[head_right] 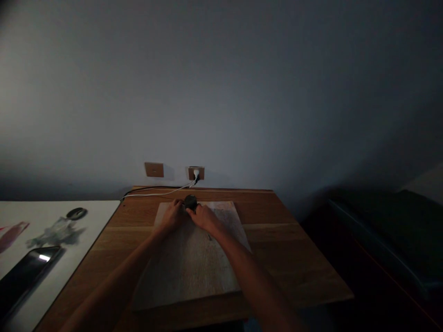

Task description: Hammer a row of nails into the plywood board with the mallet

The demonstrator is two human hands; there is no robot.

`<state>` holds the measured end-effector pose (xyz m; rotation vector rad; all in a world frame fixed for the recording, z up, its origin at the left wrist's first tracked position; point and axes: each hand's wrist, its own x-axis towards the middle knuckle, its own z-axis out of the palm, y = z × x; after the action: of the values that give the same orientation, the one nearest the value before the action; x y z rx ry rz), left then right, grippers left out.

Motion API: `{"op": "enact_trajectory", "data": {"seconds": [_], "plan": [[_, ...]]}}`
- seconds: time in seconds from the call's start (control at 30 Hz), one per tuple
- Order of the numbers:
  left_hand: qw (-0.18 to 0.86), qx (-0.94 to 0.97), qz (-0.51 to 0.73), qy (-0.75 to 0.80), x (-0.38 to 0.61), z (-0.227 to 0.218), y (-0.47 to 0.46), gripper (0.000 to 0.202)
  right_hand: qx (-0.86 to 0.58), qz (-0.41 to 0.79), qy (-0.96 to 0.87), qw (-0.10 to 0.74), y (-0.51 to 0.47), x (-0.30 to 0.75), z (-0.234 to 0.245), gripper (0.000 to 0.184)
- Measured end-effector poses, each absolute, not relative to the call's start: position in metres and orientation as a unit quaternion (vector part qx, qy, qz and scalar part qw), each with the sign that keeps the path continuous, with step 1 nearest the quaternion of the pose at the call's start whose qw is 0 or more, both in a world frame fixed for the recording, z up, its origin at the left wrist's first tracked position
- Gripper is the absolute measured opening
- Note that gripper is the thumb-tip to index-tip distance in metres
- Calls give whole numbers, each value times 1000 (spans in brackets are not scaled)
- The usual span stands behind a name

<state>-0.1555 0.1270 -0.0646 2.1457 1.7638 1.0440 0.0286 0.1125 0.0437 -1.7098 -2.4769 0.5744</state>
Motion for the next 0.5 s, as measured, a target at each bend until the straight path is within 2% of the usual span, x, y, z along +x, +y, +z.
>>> {"op": "enact_trajectory", "data": {"seconds": [0.27, 0.5], "plan": [[84, 734, 331, 587, -155, -63, 125, 42, -561, 174, -808, 38, 109, 27, 44, 61], [76, 771, 303, 554, -176, -48, 115, 70, -563, 187, -804, 36, 109, 58, 42, 57]]}}
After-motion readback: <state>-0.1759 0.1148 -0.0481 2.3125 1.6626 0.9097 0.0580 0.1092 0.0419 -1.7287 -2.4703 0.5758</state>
